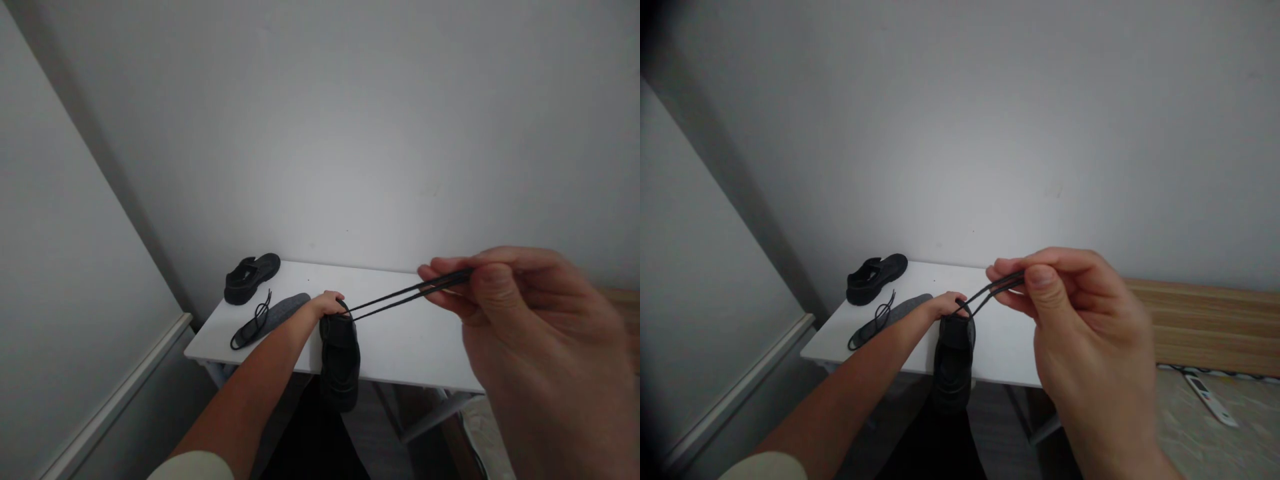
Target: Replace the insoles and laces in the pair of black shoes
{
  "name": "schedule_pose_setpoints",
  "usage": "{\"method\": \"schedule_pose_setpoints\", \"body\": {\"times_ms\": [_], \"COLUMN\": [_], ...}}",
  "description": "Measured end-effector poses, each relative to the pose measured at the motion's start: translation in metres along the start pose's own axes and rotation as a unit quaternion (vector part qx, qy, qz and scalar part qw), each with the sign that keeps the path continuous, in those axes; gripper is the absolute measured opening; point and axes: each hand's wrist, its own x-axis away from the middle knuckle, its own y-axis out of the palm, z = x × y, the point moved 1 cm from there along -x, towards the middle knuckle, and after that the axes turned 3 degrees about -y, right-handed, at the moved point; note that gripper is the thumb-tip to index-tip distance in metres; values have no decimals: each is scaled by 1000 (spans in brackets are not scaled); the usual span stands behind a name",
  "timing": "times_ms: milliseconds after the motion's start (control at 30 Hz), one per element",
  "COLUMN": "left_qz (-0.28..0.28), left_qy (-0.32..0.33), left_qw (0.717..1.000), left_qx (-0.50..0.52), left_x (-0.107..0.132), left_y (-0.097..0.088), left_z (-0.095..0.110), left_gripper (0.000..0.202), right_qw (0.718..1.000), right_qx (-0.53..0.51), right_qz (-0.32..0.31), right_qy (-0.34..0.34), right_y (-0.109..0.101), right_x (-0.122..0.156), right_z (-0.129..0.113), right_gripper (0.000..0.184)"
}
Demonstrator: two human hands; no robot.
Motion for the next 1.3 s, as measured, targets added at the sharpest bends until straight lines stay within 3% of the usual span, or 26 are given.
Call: {"method": "schedule_pose_setpoints", "body": {"times_ms": [167, 267, 333, 400, 500, 600, 700, 800, 900, 1167, 1300], "left_qz": [170, 353, 421, 387, 242, 150, 122, 103, 88, 71, 108], "left_qy": [-5, 26, 83, 150, 206, 172, 133, 121, 128, 130, 130], "left_qw": [985, 935, 903, 905, 901, 857, 818, 796, 796, 843, 853], "left_qx": [18, 31, 3, -93, -294, -462, -546, -584, -585, -517, -494], "left_x": [25, 65, 100, 133, 161, 158, 138, 124, 125, 140, 139], "left_y": [-17, -24, -19, -7, 16, 31, 38, 40, 37, 27, 28], "left_z": [-5, -13, -11, -1, 23, 44, 52, 50, 48, 41, 28], "left_gripper": [60, 45, 29, 18, 13, 14, 19, 21, 22, 25, 21], "right_qw": [1000, 997, 995, 996, 999, 999, 999, 1000, 1000, 999, 999], "right_qx": [-4, 74, 96, 82, 48, 23, 19, 13, 0, -22, -42], "right_qz": [6, 29, 36, 28, 15, 6, 2, 7, 16, 12, 24], "right_qy": [0, -13, -17, -14, -15, -26, -31, -25, -19, -21, -14], "right_y": [-1, -5, -6, -4, 1, 6, 8, 6, 5, 6, 9], "right_x": [-9, -14, -15, -16, -15, -14, -12, -11, -11, -12, -13], "right_z": [16, 19, 19, 19, 20, 22, 23, 25, 28, 32, 33], "right_gripper": [7, 9, 10, 12, 13, 13, 12, 11, 9, 8, 10]}}
